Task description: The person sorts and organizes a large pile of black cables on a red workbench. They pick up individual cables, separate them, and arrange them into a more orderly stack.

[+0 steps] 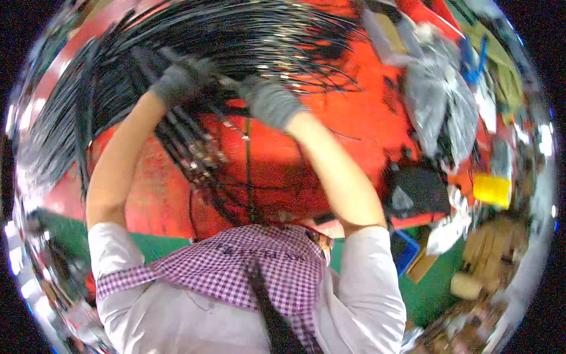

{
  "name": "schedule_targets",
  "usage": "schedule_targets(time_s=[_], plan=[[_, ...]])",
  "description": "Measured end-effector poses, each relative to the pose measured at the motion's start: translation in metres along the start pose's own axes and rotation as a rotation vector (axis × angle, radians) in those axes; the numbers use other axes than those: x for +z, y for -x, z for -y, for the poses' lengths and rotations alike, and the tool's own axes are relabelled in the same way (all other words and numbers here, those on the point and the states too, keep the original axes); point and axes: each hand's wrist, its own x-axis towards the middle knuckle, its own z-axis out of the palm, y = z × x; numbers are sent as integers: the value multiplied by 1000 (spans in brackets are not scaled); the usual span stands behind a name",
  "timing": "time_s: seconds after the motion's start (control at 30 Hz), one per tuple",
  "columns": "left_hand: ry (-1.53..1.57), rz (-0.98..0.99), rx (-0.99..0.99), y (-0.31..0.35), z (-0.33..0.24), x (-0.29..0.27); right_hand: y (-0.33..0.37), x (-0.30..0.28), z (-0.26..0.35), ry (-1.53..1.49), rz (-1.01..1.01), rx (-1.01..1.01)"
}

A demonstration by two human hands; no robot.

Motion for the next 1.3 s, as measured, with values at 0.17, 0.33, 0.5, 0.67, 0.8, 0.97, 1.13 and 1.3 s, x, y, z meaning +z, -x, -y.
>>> schedule_targets(time_s=[0.17,0.33,0.5,0.67,0.8,0.97,1.13,1.3], plan=[[49,-43,-26,16,-8,14,45,-22,40,-86,164,628],[39,-187,54,32,-25,20,157,-28,71,-231,96,703],[233,-434,101,33,-23,20,262,-67,38,72,493,750],[125,-315,89,20,-7,11,262,-84,-71,151,55,1230],[147,-199,-24,9,-5,-15,224,-43,-150,239,113,1274],[-17,-253,17,1,-5,-34,219,10,-200,332,371,1341],[67,-254,-69,-14,5,-22,181,-21,-157,40,349,1299],[-2,-275,30,-11,12,18,249,-25,-144,260,160,998]])
